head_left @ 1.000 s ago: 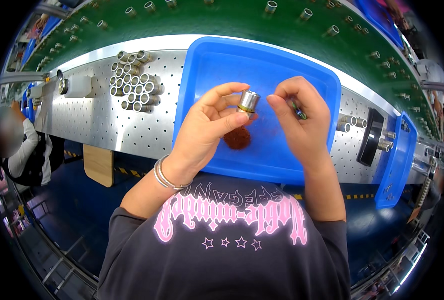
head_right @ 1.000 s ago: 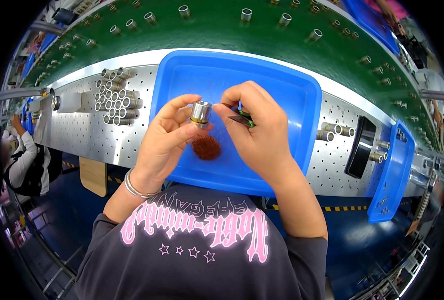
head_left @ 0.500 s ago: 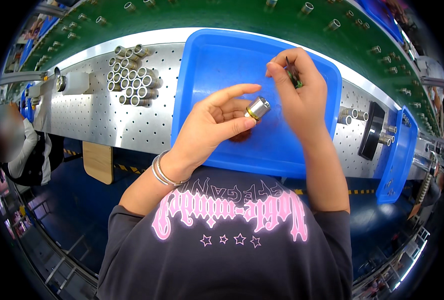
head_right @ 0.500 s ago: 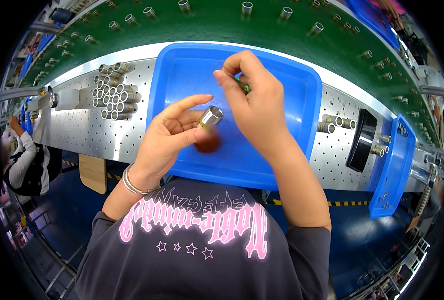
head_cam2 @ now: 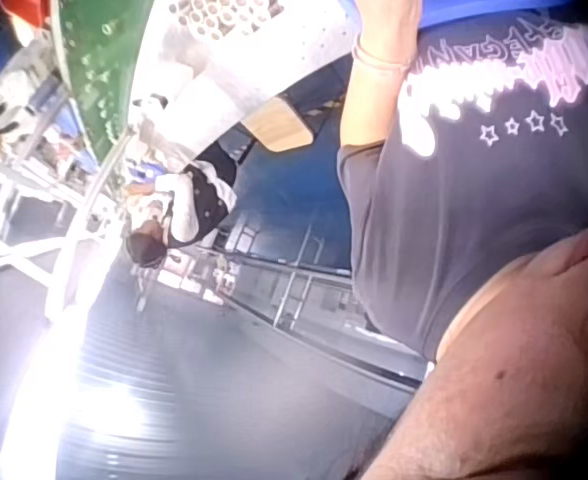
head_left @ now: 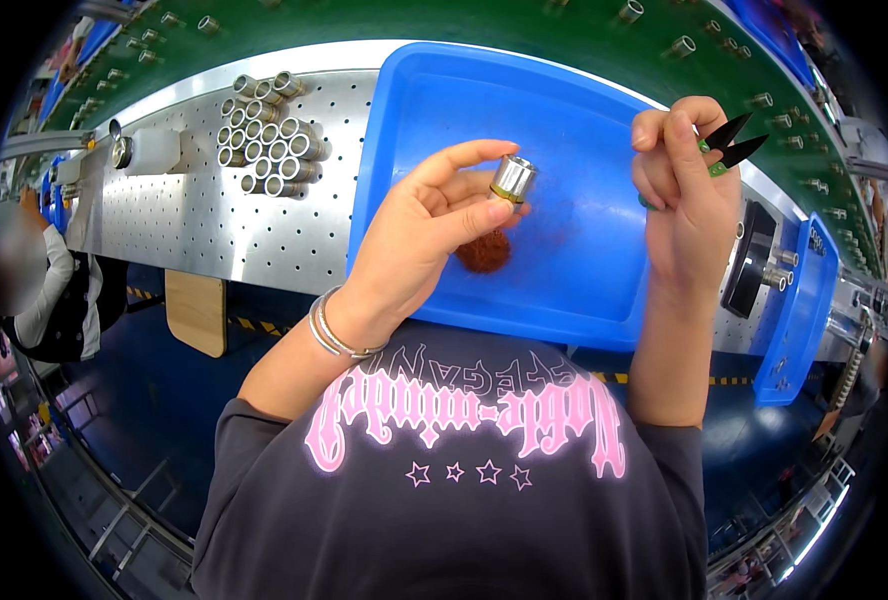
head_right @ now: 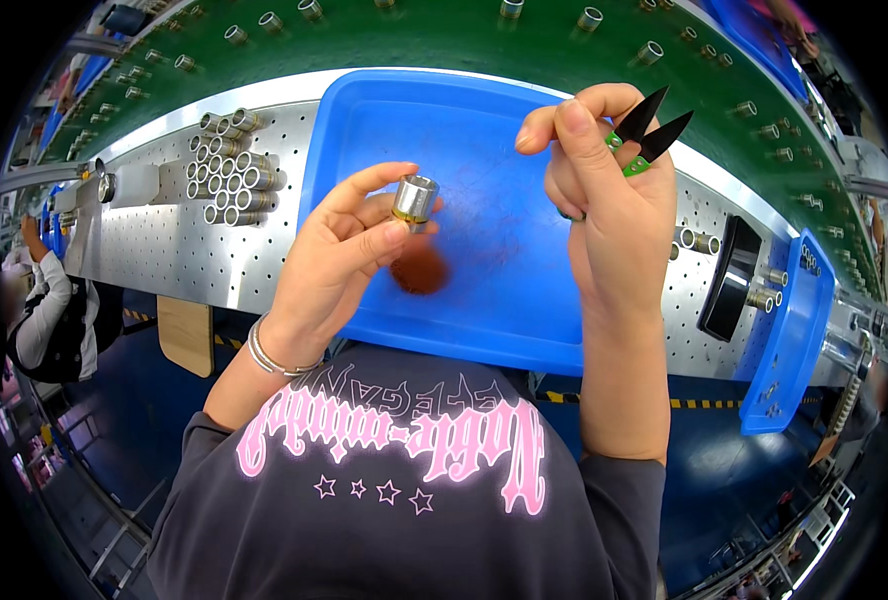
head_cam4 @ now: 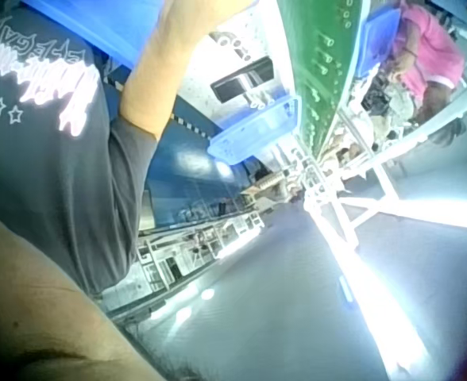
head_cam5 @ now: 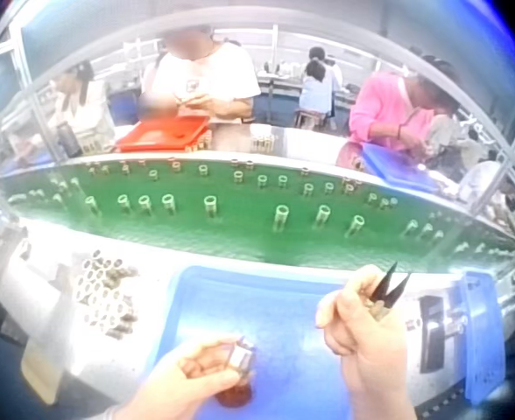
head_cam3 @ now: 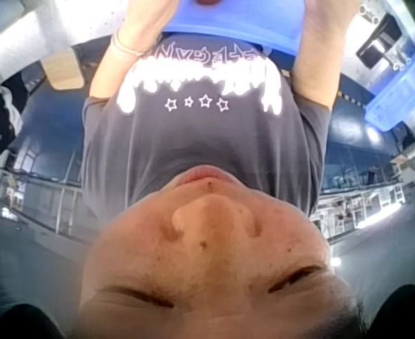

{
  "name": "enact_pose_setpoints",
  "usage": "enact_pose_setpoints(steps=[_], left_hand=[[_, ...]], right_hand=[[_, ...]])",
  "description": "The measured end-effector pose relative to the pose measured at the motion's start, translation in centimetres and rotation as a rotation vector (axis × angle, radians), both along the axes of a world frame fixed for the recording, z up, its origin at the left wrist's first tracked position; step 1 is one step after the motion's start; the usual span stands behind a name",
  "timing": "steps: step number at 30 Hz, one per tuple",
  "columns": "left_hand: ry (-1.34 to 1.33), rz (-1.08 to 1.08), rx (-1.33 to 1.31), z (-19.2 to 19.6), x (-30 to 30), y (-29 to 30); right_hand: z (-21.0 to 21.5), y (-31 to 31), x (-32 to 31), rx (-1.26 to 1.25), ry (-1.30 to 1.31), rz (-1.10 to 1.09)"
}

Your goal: The person uses tweezers to pick up small metal rings from a blue tray and places them onto cylindrical metal components. The person repeatedly picks up a component, applies a ring, and places the component back on the tray.

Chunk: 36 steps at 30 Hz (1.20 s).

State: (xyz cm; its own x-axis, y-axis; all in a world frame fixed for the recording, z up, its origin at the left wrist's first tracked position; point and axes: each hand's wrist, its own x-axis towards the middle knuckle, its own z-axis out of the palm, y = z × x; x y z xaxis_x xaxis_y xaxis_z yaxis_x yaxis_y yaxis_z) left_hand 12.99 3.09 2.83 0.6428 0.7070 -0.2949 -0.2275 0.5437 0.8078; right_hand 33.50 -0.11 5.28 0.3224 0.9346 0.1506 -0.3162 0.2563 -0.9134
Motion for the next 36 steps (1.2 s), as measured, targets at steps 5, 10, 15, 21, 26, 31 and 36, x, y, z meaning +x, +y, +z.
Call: enact_pose_setpoints(steps=[5, 10, 15, 21, 26, 31, 36], left_hand=[[-0.046, 0.033, 0.014, -0.5, 0.1, -0.1], [-0.031, 0.049, -0.029, -0.4, 0.0, -0.1], [-0.026, 0.047, 0.006, -0.6, 0.0, -0.2], [0.021, 0.047, 0.078, -0.7, 0.0, -0.4], [0.061, 0.035, 0.203, -1.0, 0.0, -0.5], [0.058, 0.042, 0.178, -0.7, 0.0, -0.5], [0.008, 0.139, 0.011, -0.8, -0.1, -0.3]], right_hand=[[0.4, -0.1, -0.6, 0.023, -0.044, 0.012], [0.9, -0.2, -1.0, 0.029, -0.073, 0.036], [1.2, -0.5, -1.2, 0.031, -0.153, 0.095], [1.8, -0.4, -1.6, 0.070, -0.229, 0.127], [2.2, -0.2, -1.9, 0.085, -0.266, 0.109], [2.3, 0.7, -1.9, 0.041, -0.391, 0.005], [0.3, 0.1, -1.8, -0.150, -0.635, 0.065]])
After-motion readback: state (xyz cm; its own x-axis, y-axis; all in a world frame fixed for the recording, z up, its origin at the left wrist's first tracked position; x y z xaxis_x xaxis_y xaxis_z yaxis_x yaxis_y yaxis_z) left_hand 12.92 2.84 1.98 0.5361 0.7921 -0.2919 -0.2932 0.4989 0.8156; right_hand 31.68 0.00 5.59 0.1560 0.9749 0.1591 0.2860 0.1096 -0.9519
